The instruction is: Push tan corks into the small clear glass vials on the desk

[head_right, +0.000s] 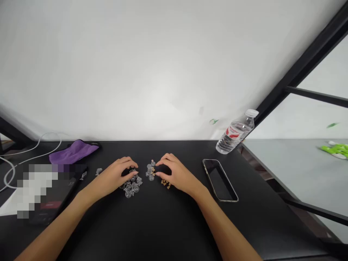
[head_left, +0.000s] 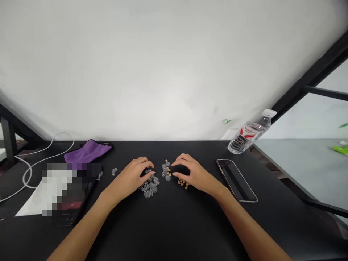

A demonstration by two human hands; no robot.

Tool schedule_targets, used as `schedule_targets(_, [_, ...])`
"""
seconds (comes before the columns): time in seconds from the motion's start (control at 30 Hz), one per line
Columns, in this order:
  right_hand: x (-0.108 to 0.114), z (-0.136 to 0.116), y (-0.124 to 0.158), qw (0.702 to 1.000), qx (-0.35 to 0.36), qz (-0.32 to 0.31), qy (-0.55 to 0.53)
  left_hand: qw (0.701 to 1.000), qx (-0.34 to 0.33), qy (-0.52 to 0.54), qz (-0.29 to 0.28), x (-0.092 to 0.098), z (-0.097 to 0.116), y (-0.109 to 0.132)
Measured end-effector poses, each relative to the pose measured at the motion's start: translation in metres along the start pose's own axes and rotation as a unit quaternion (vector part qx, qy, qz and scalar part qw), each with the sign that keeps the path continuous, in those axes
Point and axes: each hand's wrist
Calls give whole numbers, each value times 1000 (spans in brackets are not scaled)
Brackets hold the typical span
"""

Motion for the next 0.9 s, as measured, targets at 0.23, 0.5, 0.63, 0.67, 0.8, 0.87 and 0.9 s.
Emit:
schedule_targets(0.23, [-7, -11, 2, 999, 4, -33, 0, 1000, -1, 7, -7, -5, 2, 0])
schedule_targets(0.5, [8, 5, -2, 999, 0, 36, 19, 999, 30, 38, 14, -4, -19, 1])
schedule_targets(0.63, [13, 5, -1, 999, -8, 20, 31, 996, 46, 74, 11, -3, -25, -1])
schedule_targets(0.67, [14, 5, -1, 999, -9, 10, 32, 995, 49, 80, 19, -3, -25, -2])
schedule_targets(0.8, [16, 6, 1, 999, -14, -29, 16, 984, 69, 134, 93, -6, -13, -6])
schedule_targets(0.87, [17, 7, 1, 998, -11, -54, 5, 971, 82, 186, 126, -10, -3, -6])
schedule_targets(0.9, [17, 7, 1, 998, -8, -67, 0, 963, 89, 214, 135, -13, 1, -6])
Point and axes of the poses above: each hand's wrist, its own y-axis away from the middle knuckle, its own x-axis out of the back of the hand, z = x × y, and after that the axes turned 12 degrees about z, right-handed
